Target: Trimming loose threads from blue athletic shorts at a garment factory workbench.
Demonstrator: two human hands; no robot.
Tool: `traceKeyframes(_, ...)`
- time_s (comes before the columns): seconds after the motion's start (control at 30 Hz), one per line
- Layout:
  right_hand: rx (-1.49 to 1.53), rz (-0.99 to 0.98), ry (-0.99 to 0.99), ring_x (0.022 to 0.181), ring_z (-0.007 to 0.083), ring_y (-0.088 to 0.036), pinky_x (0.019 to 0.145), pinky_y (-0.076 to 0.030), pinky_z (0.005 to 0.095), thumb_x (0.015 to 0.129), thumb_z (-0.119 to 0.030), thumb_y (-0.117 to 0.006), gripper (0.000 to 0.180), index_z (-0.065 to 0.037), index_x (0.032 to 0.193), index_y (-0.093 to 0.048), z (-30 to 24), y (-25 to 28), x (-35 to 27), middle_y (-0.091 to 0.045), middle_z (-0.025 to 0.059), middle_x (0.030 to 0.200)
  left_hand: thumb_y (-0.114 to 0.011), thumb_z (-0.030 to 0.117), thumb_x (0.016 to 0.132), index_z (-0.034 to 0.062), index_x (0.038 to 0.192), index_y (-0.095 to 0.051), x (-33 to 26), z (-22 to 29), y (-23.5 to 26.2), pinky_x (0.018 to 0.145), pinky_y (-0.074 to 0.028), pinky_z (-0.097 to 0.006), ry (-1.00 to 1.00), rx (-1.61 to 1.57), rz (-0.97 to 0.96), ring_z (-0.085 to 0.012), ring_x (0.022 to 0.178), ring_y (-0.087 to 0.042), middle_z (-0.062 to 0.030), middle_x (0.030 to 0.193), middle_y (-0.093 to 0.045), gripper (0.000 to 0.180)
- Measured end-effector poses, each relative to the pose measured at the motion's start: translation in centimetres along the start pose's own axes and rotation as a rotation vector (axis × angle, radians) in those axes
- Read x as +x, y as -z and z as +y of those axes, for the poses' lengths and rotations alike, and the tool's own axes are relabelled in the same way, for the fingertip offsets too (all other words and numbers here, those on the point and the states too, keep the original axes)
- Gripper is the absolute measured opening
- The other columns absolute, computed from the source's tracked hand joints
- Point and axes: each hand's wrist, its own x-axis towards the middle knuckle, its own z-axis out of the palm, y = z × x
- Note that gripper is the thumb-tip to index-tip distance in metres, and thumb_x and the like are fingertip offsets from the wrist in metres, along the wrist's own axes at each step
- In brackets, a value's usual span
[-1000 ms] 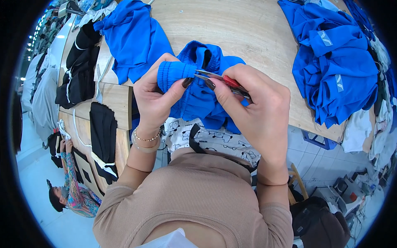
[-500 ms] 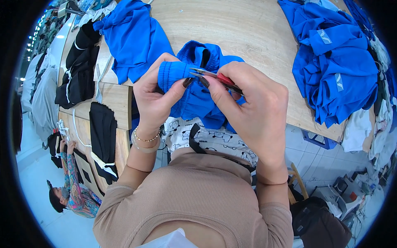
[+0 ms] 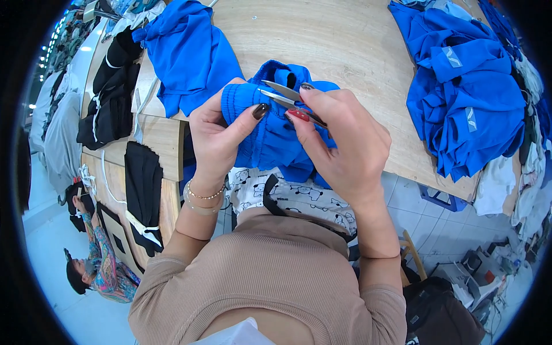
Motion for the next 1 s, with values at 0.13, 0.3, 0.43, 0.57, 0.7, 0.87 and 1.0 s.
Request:
traceKeyframes(0.13, 0.208, 0.096, -0.185, 0.074, 0.0116, -0.062, 0.064, -0.049, 0.0208, 0.073, 0.003, -0.073, 0.033, 0.001, 0.103, -0.060, -0.1, -1.5, -1.2, -0.062, 0.0090, 0.087, -0.067, 0.000, 0.080, -0.0033, 0.092, -0.066, 0.0, 0.6, -0.5, 0.062, -0.042, -0.017, 0.037, -0.083, 0.026, -0.0045, 0.071, -0.054, -0.0011, 0.082, -0.061, 0.012)
traceKeyframes(0.3, 0.510, 0.188, -0.452, 0.084, 0.0067, -0.057, 0.072, -0.047, 0.0185, 0.077, 0.002, -0.071, 0.036, 0.000, 0.111, -0.057, -0.7, -3.1, -1.4, -0.059, 0.0037, 0.095, -0.067, 0.002, 0.082, -0.0017, 0.093, -0.066, 0.1, 1.3, -1.0, 0.062, -0.042, -0.016, 0.097, -0.172, 0.075, -0.0028, 0.072, -0.054, 0.0005, 0.085, -0.062, 0.011)
traceKeyframes(0.43, 0.381, 0.266, -0.432, 0.077, 0.0079, -0.058, 0.066, -0.047, 0.0191, 0.075, 0.001, -0.072, 0.036, 0.000, 0.109, -0.059, -1.2, -3.6, -1.1, -0.061, 0.0045, 0.090, -0.066, 0.002, 0.083, -0.0020, 0.093, -0.066, 0.3, 1.4, -1.1, 0.062, -0.042, -0.015, 0.117, -0.212, 0.090, -0.0022, 0.071, -0.054, 0.0006, 0.084, -0.063, 0.011)
traceKeyframes(0.57, 0.020, 0.278, -0.085, 0.071, 0.0116, -0.059, 0.057, -0.045, 0.0186, 0.070, 0.002, -0.073, 0.032, -0.001, 0.101, -0.064, -0.1, -3.0, -0.1, -0.062, 0.0087, 0.084, -0.065, 0.001, 0.083, -0.0024, 0.092, -0.066, 0.8, 1.4, -0.9, 0.061, -0.044, -0.016, 0.021, -0.004, 0.071, -0.0022, 0.069, -0.054, 0.0003, 0.080, -0.063, 0.010)
traceKeyframes(0.7, 0.063, 0.247, -0.185, 0.067, 0.0096, -0.056, 0.054, -0.042, 0.0182, 0.071, 0.002, -0.073, 0.031, -0.002, 0.100, -0.065, 0.0, -2.9, -0.1, -0.062, 0.0069, 0.082, -0.065, 0.001, 0.082, -0.0015, 0.091, -0.066, 0.9, 1.8, -1.2, 0.060, -0.044, -0.017, 0.133, -0.093, 0.075, -0.0027, 0.068, -0.055, 0.0008, 0.078, -0.063, 0.009)
traceKeyframes(0.87, 0.056, 0.310, -0.225, 0.062, 0.0061, -0.050, 0.051, -0.038, 0.0179, 0.074, 0.000, -0.072, 0.026, -0.002, 0.099, -0.065, 0.2, -2.8, -0.2, -0.062, 0.0036, 0.082, -0.065, 0.002, 0.083, -0.0011, 0.092, -0.066, 0.6, 1.2, -1.1, 0.060, -0.044, -0.018, 0.183, -0.061, 0.054, -0.0030, 0.068, -0.055, 0.0012, 0.079, -0.062, 0.010)
traceKeyframes(1.0, 0.068, 0.381, -0.261, 0.068, 0.0052, -0.052, 0.058, -0.040, 0.0173, 0.074, 0.000, -0.072, 0.029, -0.002, 0.102, -0.065, 0.8, -0.5, 1.0, -0.063, 0.0020, 0.087, -0.065, 0.003, 0.083, -0.0011, 0.094, -0.066, 0.1, 0.4, -0.6, 0.063, -0.044, -0.018, 0.216, -0.091, 0.032, -0.0031, 0.071, -0.055, 0.0008, 0.082, -0.062, 0.012)
